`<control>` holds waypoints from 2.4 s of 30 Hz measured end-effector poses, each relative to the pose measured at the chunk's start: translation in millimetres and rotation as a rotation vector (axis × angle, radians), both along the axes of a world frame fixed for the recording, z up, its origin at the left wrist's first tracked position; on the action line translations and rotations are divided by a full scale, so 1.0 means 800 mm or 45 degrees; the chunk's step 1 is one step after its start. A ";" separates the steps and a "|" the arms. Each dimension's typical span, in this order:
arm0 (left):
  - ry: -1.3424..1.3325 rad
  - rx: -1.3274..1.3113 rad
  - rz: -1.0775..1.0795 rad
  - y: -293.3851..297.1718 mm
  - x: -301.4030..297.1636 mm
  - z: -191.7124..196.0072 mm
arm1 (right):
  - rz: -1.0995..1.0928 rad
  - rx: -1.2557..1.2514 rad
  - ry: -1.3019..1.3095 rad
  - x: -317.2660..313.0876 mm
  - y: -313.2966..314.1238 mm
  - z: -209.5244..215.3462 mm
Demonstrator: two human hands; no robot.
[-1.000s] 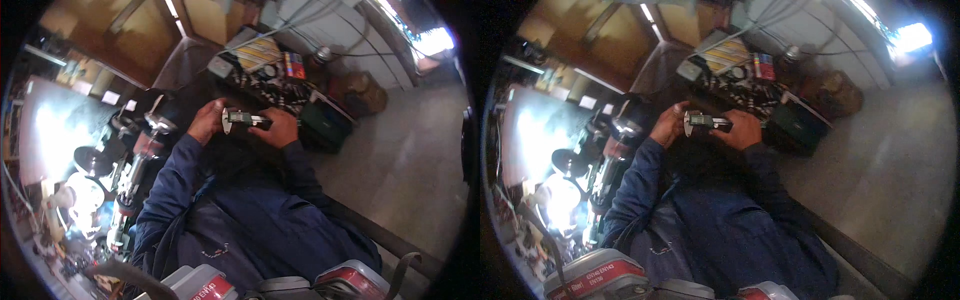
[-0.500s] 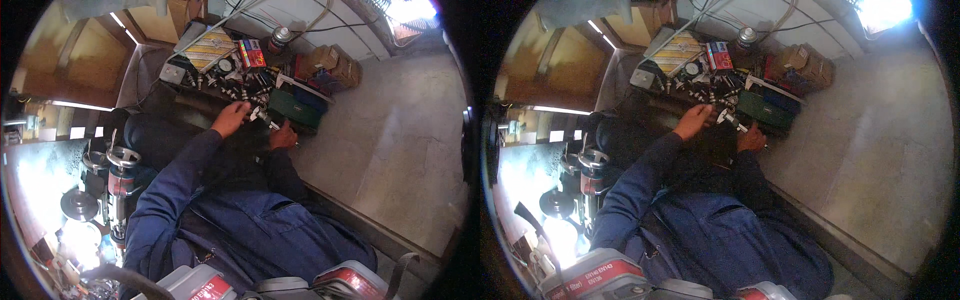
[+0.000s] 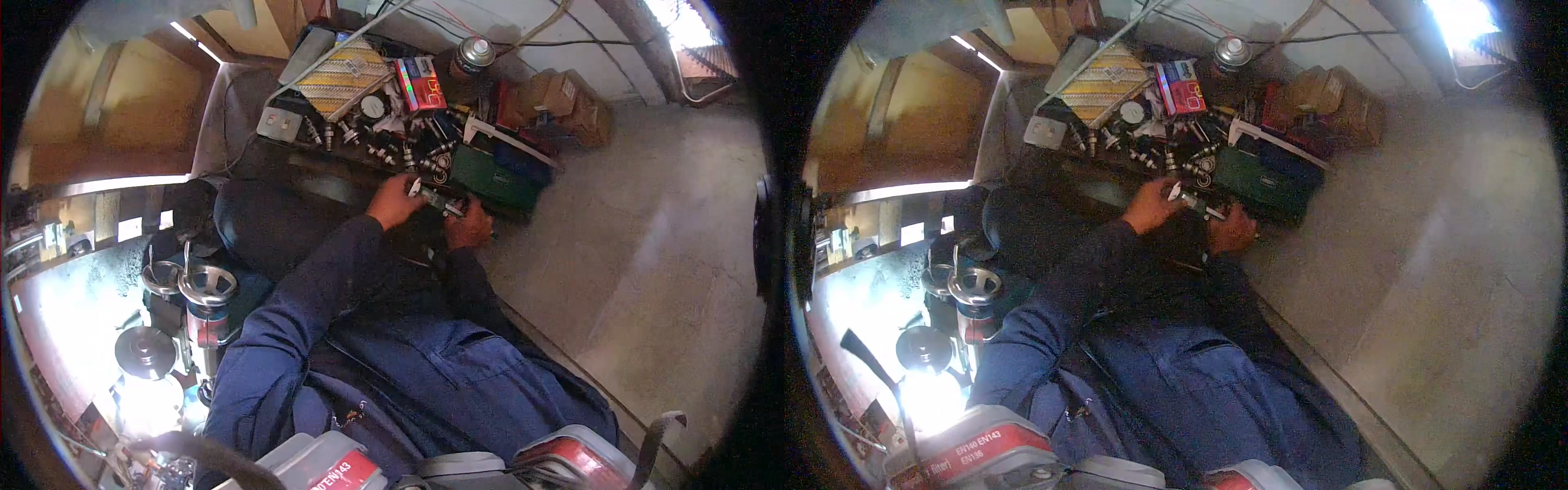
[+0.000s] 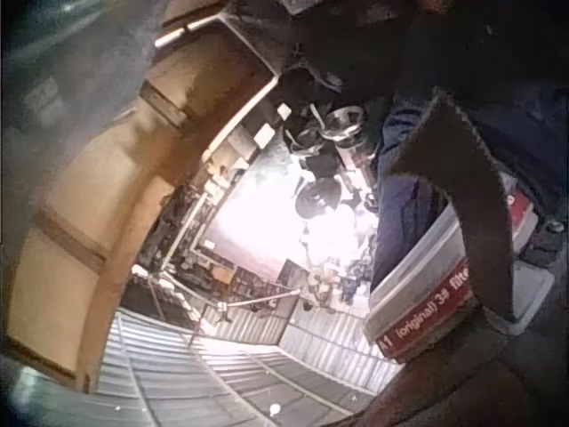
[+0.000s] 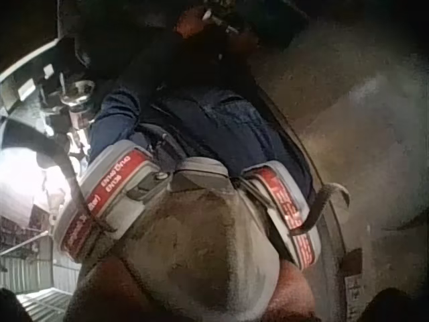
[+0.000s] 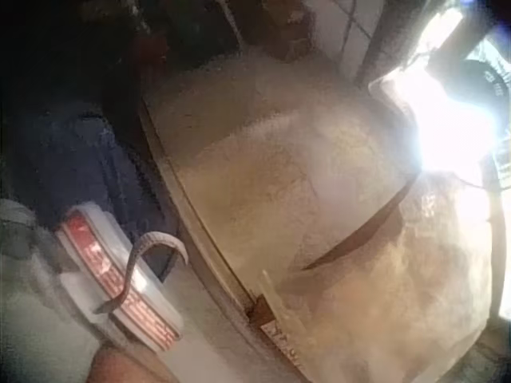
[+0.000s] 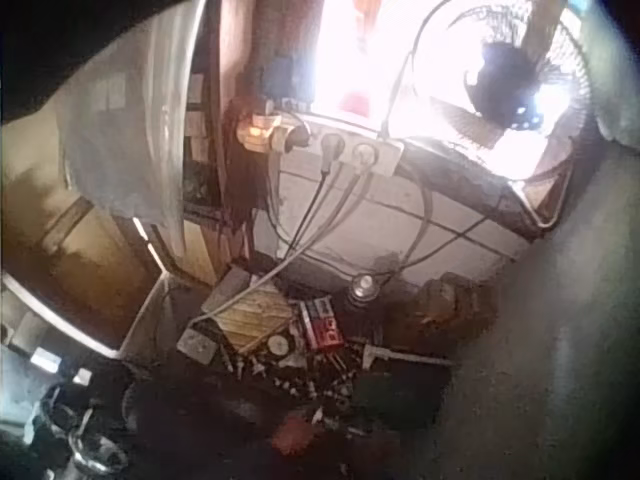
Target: The person operates a lathe machine to grind or shape a metal component, then picks up digital calipers from a workbench and measures the component.
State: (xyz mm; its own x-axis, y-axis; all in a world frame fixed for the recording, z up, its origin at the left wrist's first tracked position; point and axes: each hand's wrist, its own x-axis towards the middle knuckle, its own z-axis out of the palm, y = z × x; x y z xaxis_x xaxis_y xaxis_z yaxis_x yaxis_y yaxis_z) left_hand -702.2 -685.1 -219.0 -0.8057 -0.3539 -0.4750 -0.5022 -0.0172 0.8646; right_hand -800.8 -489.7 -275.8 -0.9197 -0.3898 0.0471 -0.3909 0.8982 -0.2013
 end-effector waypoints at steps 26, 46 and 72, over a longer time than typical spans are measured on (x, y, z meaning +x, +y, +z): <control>0.273 0.831 -0.014 0.017 -0.066 -0.022 | -0.050 -0.321 0.215 0.005 -0.002 -0.018; 0.183 1.018 0.445 0.012 -0.109 -0.006 | -0.165 -0.439 0.059 0.011 -0.014 0.009; 0.646 1.481 0.331 -0.024 -0.106 -0.001 | -0.115 0.095 0.037 -0.076 0.006 0.044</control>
